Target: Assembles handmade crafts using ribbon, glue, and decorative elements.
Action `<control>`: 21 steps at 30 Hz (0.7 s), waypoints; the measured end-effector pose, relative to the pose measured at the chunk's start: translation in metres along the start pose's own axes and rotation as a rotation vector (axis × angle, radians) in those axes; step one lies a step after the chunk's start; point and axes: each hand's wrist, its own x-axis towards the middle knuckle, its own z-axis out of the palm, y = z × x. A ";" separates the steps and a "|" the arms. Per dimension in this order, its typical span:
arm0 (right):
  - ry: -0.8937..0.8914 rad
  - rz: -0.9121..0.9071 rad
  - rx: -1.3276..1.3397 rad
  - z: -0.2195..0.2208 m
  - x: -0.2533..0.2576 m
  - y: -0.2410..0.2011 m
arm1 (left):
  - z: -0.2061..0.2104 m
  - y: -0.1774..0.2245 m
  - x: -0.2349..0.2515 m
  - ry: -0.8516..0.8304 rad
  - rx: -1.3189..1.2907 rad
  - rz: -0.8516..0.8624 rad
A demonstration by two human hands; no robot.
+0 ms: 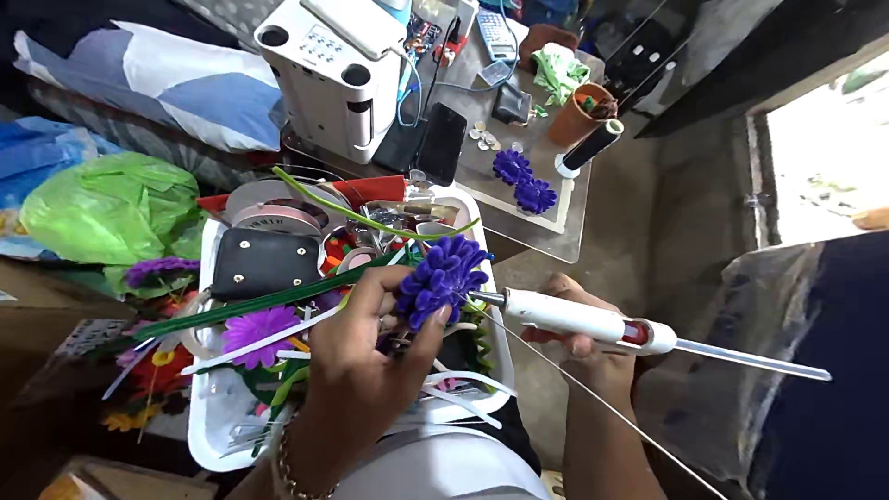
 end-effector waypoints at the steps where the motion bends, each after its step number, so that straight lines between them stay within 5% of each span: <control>1: -0.002 -0.005 -0.007 0.000 0.000 0.000 | 0.000 0.000 0.000 -0.006 0.018 0.003; 21: 0.003 -0.087 -0.159 0.001 0.003 0.001 | 0.000 0.000 0.001 -0.027 -0.006 0.008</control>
